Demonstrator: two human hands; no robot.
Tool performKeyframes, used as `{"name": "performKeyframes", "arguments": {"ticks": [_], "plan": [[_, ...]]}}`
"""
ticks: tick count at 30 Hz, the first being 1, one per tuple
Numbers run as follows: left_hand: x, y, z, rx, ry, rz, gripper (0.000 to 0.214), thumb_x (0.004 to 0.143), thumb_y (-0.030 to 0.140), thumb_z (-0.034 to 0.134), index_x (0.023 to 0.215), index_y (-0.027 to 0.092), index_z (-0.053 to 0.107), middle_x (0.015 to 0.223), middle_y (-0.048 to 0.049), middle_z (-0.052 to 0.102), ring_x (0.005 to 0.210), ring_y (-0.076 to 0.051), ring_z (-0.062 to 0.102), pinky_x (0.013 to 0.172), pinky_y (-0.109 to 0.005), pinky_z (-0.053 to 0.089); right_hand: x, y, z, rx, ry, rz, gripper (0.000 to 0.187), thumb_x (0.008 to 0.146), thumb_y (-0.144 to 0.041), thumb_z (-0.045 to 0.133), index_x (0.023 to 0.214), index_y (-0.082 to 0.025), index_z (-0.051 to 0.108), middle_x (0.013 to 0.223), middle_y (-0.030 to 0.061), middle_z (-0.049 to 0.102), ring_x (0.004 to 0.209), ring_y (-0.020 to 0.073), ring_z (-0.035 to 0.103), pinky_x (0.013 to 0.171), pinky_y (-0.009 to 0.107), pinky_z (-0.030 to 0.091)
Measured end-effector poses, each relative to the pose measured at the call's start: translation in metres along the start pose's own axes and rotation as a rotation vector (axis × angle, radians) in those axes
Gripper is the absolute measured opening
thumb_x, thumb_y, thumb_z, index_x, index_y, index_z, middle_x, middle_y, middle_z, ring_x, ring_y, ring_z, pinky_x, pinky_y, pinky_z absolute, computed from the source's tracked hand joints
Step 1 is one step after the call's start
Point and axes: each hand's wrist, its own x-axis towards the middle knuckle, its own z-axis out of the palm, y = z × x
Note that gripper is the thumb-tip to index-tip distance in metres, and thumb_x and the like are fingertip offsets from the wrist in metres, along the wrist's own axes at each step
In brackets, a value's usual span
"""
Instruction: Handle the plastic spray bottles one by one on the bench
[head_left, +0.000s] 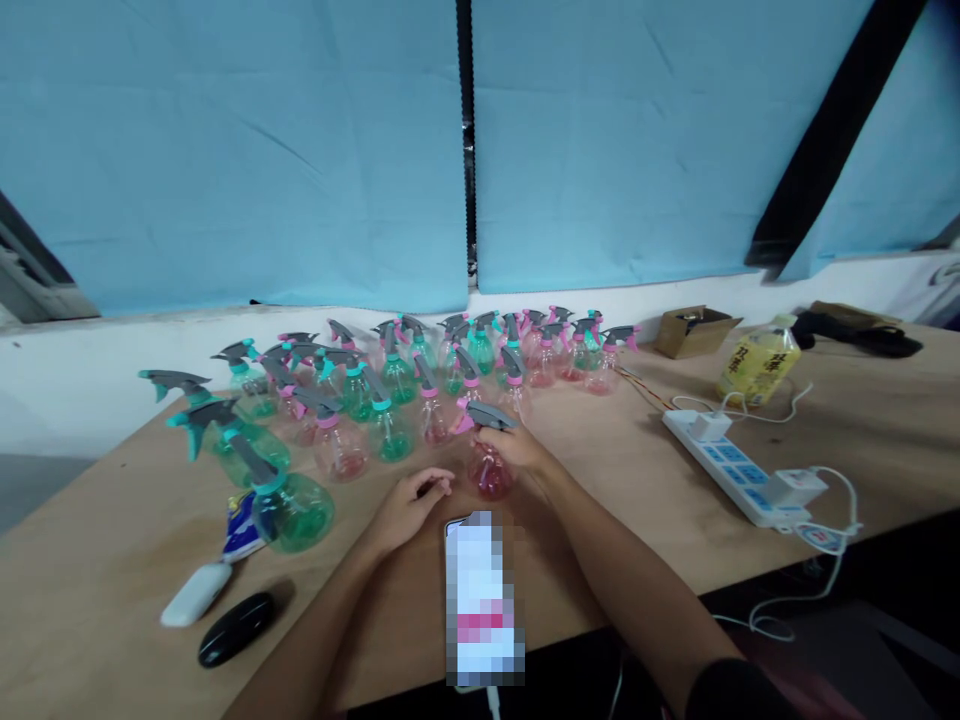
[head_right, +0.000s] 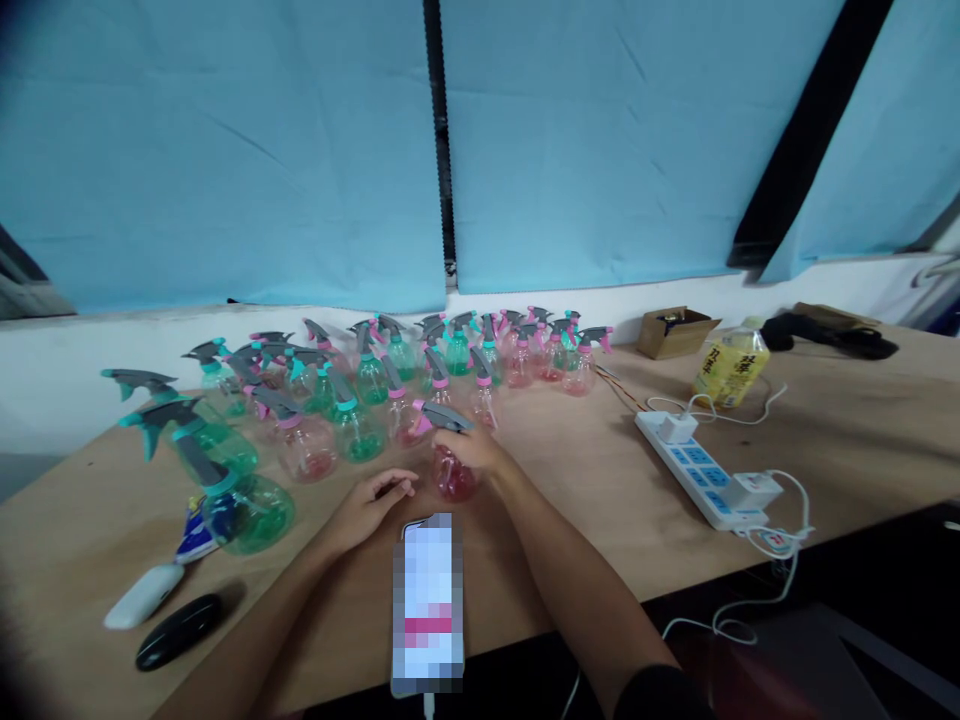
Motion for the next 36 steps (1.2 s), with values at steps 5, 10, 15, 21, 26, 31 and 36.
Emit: {"name": "performKeyframes", "arguments": {"ticks": [5, 10, 15, 21, 26, 31, 36], "plan": [[0.000, 0.002, -0.001, 0.013, -0.014, -0.003, 0.037, 0.091, 0.048, 0.048, 0.111, 0.023, 0.068, 0.097, -0.0037, 0.073, 0.095, -0.022, 0.065, 0.089, -0.033, 0.046, 0.001, -0.001, -0.001, 0.048, -0.065, 0.041, 0.010, 0.067, -0.021, 0.056, 0.073, -0.020, 0.064, 0.062, -0.0036, 0.059, 0.057, 0.0123, 0.052, 0.054, 0.023, 0.042], [0.000, -0.001, 0.000, 0.015, -0.010, 0.001, 0.037, 0.092, 0.047, 0.048, 0.111, 0.023, 0.068, 0.097, -0.0039, 0.073, 0.095, -0.022, 0.065, 0.089, -0.032, 0.046, 0.002, -0.005, 0.000, 0.053, -0.105, 0.003, 0.011, 0.068, -0.021, 0.056, 0.075, -0.021, 0.065, 0.069, -0.0016, 0.063, 0.064, 0.0143, 0.055, 0.059, 0.025, 0.045], [0.001, -0.001, 0.000, 0.024, -0.011, 0.003, 0.038, 0.091, 0.048, 0.048, 0.111, 0.023, 0.068, 0.096, -0.0034, 0.073, 0.095, -0.022, 0.065, 0.089, -0.033, 0.046, 0.000, 0.002, 0.000, 0.107, -0.062, 0.073, 0.011, 0.066, -0.020, 0.058, 0.074, -0.021, 0.065, 0.064, -0.0034, 0.060, 0.057, 0.0121, 0.052, 0.054, 0.023, 0.041], [0.000, 0.001, 0.000, 0.013, -0.004, -0.006, 0.038, 0.090, 0.048, 0.048, 0.110, 0.022, 0.068, 0.098, -0.0037, 0.073, 0.094, -0.022, 0.066, 0.091, -0.034, 0.047, 0.003, 0.002, -0.001, 0.103, -0.079, 0.050, 0.005, 0.066, -0.020, 0.060, 0.068, -0.019, 0.064, 0.060, -0.0037, 0.057, 0.056, 0.0114, 0.050, 0.052, 0.022, 0.038], [0.000, 0.001, 0.000, 0.006, 0.002, -0.004, 0.037, 0.090, 0.047, 0.049, 0.110, 0.023, 0.069, 0.097, -0.0039, 0.073, 0.093, -0.023, 0.066, 0.090, -0.035, 0.047, 0.003, -0.002, 0.000, 0.114, -0.098, 0.038, 0.011, 0.066, -0.018, 0.059, 0.074, -0.021, 0.068, 0.065, -0.0024, 0.061, 0.059, 0.0125, 0.051, 0.053, 0.023, 0.039], [0.000, 0.002, -0.001, 0.003, 0.007, 0.002, 0.036, 0.090, 0.047, 0.050, 0.108, 0.023, 0.070, 0.097, -0.0038, 0.074, 0.093, -0.023, 0.066, 0.090, -0.035, 0.047, 0.003, -0.003, 0.001, 0.125, -0.084, 0.035, 0.010, 0.065, -0.018, 0.058, 0.070, -0.019, 0.066, 0.058, -0.0045, 0.056, 0.053, 0.0103, 0.047, 0.050, 0.022, 0.036], [0.000, 0.002, 0.000, 0.008, 0.006, 0.007, 0.035, 0.090, 0.046, 0.050, 0.108, 0.023, 0.070, 0.098, -0.0035, 0.074, 0.093, -0.022, 0.066, 0.092, -0.035, 0.047, 0.006, -0.016, -0.001, 0.134, -0.223, -0.035, 0.013, 0.068, -0.017, 0.054, 0.071, -0.018, 0.067, 0.066, -0.0019, 0.061, 0.058, 0.0109, 0.050, 0.055, 0.023, 0.039]]}}
